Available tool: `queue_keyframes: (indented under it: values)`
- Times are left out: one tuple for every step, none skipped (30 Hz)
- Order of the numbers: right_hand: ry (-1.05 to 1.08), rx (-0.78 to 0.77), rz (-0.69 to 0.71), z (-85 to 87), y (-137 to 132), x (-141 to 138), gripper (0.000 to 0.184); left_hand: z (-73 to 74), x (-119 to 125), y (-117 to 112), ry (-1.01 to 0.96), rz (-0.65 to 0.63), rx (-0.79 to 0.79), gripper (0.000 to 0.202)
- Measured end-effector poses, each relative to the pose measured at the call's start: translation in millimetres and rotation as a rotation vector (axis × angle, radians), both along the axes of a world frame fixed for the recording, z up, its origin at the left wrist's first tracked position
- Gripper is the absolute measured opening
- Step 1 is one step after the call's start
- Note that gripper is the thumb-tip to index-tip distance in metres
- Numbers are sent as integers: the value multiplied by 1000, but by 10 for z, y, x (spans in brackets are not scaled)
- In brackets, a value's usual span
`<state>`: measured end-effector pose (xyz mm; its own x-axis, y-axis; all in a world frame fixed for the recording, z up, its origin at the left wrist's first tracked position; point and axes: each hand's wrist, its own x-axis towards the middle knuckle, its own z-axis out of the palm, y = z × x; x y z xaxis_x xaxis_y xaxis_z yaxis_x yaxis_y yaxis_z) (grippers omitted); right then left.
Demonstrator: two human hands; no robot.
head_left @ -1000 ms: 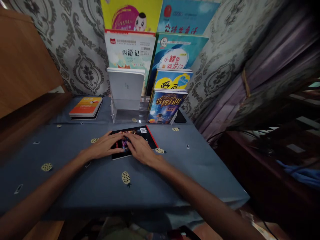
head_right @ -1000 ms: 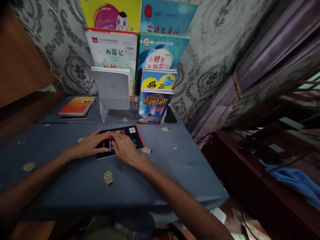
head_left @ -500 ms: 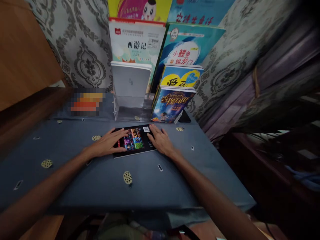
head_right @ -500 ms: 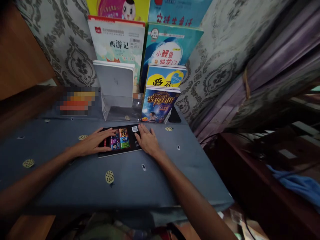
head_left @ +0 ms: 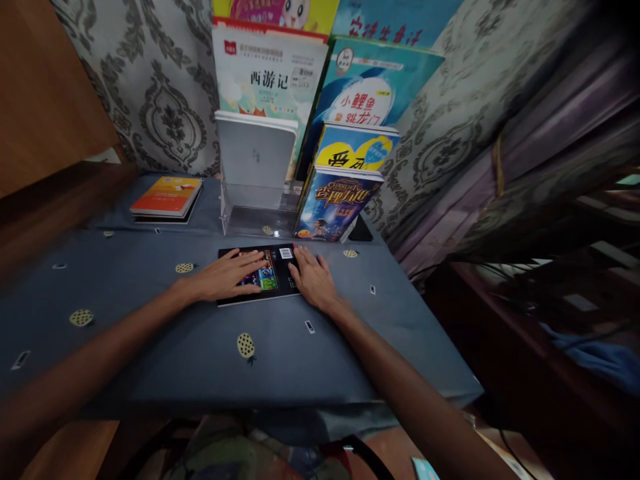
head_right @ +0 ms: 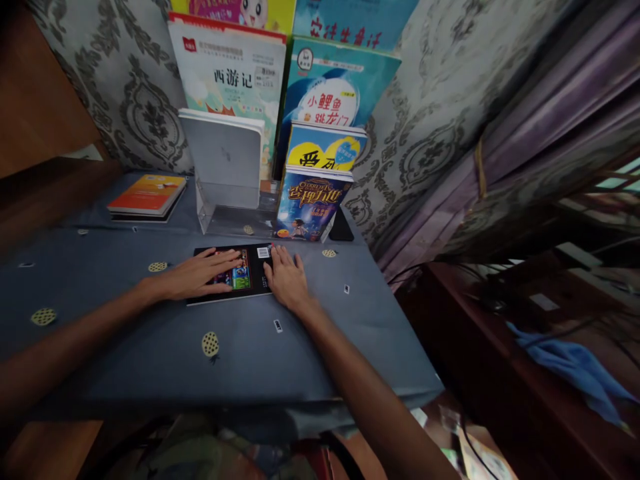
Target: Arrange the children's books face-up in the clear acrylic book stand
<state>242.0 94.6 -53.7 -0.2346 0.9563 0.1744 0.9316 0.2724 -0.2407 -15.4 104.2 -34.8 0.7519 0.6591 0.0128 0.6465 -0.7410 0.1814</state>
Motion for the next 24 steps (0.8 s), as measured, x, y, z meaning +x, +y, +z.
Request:
queue_keyframes:
  values:
    - [5, 4, 1, -12, 3, 4, 49, -21, -61, 6, -10, 16, 11, 73]
    - [9, 10, 2, -22, 5, 6, 50, -41, -133, 9, -20, 37, 24, 73]
    - [12, 16, 1, -30, 5, 6, 50, -59, -207, 8, -29, 63, 36, 74]
    - [15, 21, 0, -35, 2, 4, 50, -72, -275, 3, -33, 89, 45, 75]
    - [16, 25, -1, -36, -3, -1, 50, -81, -332, -7, -33, 110, 50, 75]
    - [15, 27, -3, -34, -10, -9, 50, -85, -373, -19, -33, 127, 55, 76]
    - [10, 26, -7, -29, -20, -18, 50, -84, -398, -34, -30, 138, 59, 76]
    - [4, 21, -14, -22, -33, -29, 51, -81, -406, -49, -26, 146, 61, 76]
    - [-4, 14, -24, -13, -48, -38, 51, -74, -401, -64, -19, 152, 62, 76]
    - [-12, 5, -35, -3, -66, -46, 52, -67, -386, -77, -10, 158, 61, 76]
    - [-18, -2, -45, 7, -89, -50, 52, -59, -368, -89, -2, 164, 59, 77]
    - [-22, -6, -46, 15, -119, -50, 53, -52, -349, -99, 4, 170, 57, 77]
    - [-25, -3, -35, 21, -156, -46, 52, -48, -333, -106, 8, 175, 56, 77]
    - [-28, 4, -11, 24, -202, -36, 52, -46, -322, -111, 8, 180, 57, 76]
    - [-30, 15, 23, 26, -258, -22, 51, -45, -315, -113, 7, 184, 60, 75]
    - [-34, 27, 64, 25, -323, -5, 50, -44, -312, -114, 6, 189, 66, 74]
    - [-37, 39, 111, 22, -396, 14, 49, -42, -310, -115, 8, 196, 71, 74]
    - [-39, 51, 157, 19, -474, 34, 48, -37, -307, -116, 13, 202, 78, 73]
    - [-39, 63, 201, 15, -555, 53, 47, -28, -299, -121, 20, 204, 85, 73]
    - [-37, 75, 241, 12, -636, 70, 47, -13, -285, -132, 28, 200, 95, 71]
    - [-31, 87, 276, 9, -711, 85, 46, 5, -262, -152, 34, 190, 107, 69]
    - [-24, 97, 303, 8, -780, 96, 46, 25, -229, -184, 36, 176, 120, 64]
    - [-15, 106, 322, 10, -838, 104, 46, 44, -187, -227, 32, 155, 132, 59]
    - [-6, 112, 335, 14, -886, 108, 46, 61, -138, -280, 25, 126, 141, 55]
